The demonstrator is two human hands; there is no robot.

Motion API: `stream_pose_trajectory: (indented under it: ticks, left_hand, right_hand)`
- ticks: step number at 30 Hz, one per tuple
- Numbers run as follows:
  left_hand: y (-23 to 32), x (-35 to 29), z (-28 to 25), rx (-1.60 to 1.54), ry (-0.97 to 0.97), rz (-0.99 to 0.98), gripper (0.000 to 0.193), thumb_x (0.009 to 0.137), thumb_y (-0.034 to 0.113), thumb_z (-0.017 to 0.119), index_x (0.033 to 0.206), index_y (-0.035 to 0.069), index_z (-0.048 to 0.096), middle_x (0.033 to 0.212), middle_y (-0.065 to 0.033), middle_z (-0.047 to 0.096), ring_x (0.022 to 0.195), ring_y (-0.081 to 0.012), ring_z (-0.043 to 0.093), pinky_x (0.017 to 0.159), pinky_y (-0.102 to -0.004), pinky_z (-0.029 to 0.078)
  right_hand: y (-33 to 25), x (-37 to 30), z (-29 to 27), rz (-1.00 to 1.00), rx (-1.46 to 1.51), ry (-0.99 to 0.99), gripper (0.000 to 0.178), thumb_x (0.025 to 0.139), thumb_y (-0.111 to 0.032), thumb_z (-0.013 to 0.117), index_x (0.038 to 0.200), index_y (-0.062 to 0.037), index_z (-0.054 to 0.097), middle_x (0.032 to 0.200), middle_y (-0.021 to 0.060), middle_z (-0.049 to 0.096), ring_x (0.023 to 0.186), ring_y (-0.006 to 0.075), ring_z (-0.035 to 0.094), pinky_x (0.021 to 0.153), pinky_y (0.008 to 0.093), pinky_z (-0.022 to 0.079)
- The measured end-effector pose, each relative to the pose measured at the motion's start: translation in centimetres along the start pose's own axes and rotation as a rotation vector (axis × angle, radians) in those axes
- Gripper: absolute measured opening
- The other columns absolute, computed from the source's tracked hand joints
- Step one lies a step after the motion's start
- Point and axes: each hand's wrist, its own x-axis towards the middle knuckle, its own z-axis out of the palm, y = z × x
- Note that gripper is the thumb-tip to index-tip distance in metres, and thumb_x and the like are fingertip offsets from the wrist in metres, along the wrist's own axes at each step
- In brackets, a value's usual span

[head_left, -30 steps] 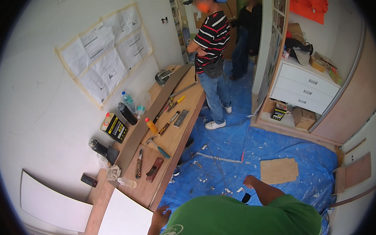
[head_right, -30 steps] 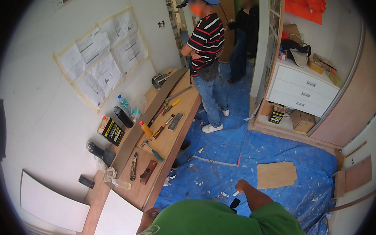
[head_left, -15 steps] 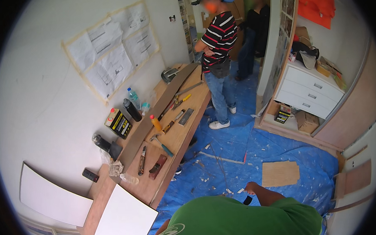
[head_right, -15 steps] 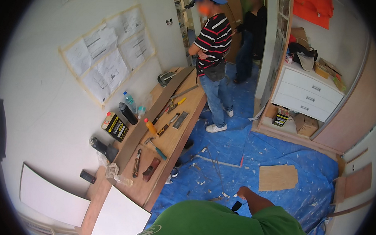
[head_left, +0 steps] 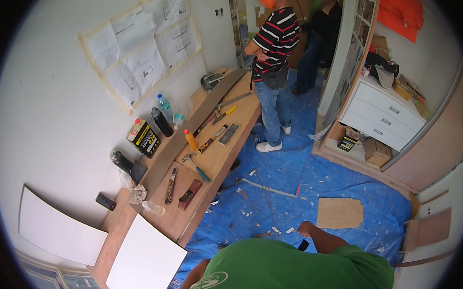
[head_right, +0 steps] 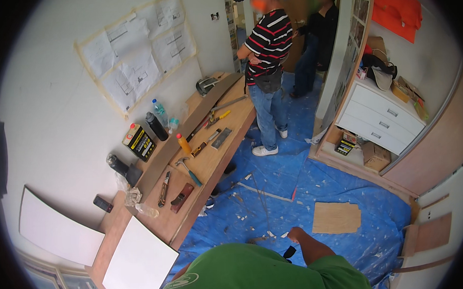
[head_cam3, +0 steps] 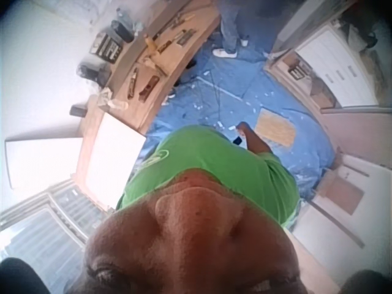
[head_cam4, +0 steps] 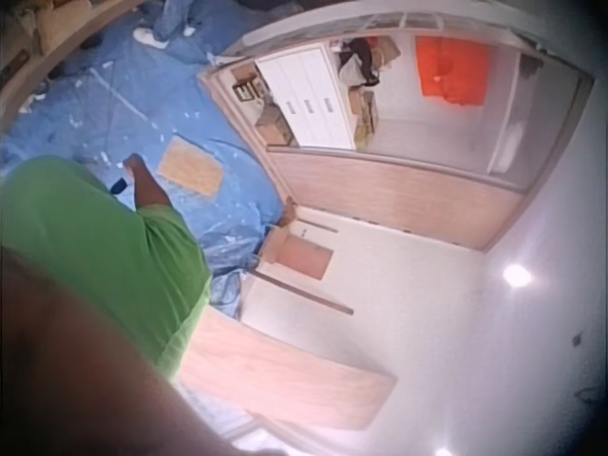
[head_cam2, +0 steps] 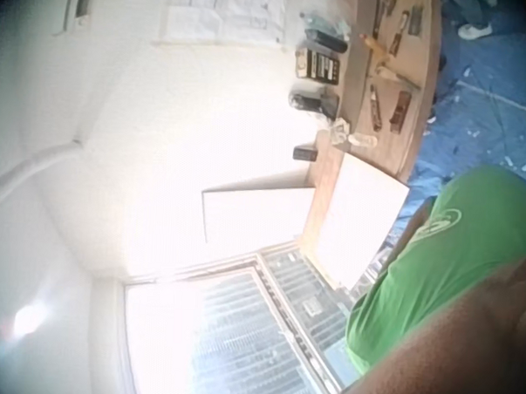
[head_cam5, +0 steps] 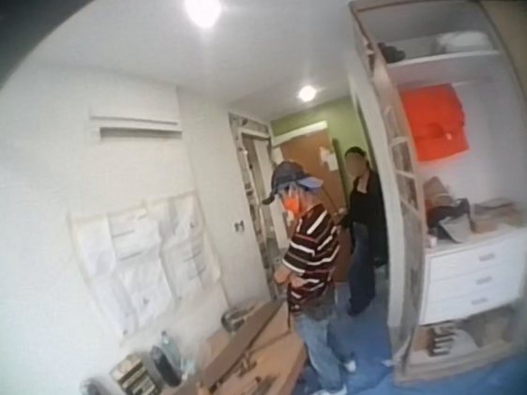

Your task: The person wipes a white rectangular panel with a cloth, then flips it to reveal a brown back. They use a hammer to tap along the edge of the panel, likely to secure or align it. Another person is visible in the background working at the same table.

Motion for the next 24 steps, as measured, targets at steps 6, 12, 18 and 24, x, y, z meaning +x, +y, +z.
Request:
stream_pose_trajectory:
  ticks: [6,12,18,24]
  left_hand:
    - [1.1,2.0,-0.2,-0.004,-0.03,0.016,0.032,0.093,0.03,0.074,0.115,0.007,0.075,0.108,-0.0176,0.077,0.102,-0.0291,0.075,0.087,-0.0379,0.058]
    - [6.4,13.0,-1.9,0.098,-0.117,0.073,0.032,0.093,0.03,0.073,0.115,0.007,0.075,0.107,-0.0175,0.077,0.102,-0.0291,0.075,0.087,-0.0379,0.058]
    - [8.2,18.3,0.4,0.192,-0.241,0.087,0.032,0.094,0.031,0.073,0.115,0.007,0.075,0.107,-0.0174,0.077,0.102,-0.029,0.075,0.087,-0.0379,0.057]
    - [7.3,18.9,0.6,0.202,-0.281,0.08,0.032,0.094,0.031,0.073,0.115,0.007,0.075,0.107,-0.0173,0.077,0.102,-0.029,0.075,0.086,-0.0379,0.057]
  right_hand:
    - [-1.3,-0.7,-0.6,-0.097,-0.313,-0.072,0.017,0.091,-0.026,0.066,0.084,-0.0125,0.073,0.071,0.0065,0.07,0.059,0.0228,0.067,0.051,0.0409,0.052]
    - [-2.2,-1.2,-2.2,-0.379,-0.656,0.281,0.026,0.073,-0.006,0.068,0.096,-0.0038,0.081,0.1,0.0205,0.076,0.092,0.0407,0.073,0.078,0.0519,0.058]
    - [1.0,-3.4,-0.5,-0.249,-0.315,0.453,0.026,0.081,-0.015,0.062,0.095,-0.0039,0.08,0.104,0.0218,0.075,0.095,0.04,0.073,0.082,0.0524,0.057]
    - [11.9,-5.8,10.6,-0.041,-0.204,0.313,0.028,0.086,-0.013,0.059,0.104,-0.0048,0.079,0.111,0.0226,0.074,0.102,0.0394,0.072,0.085,0.0521,0.057]
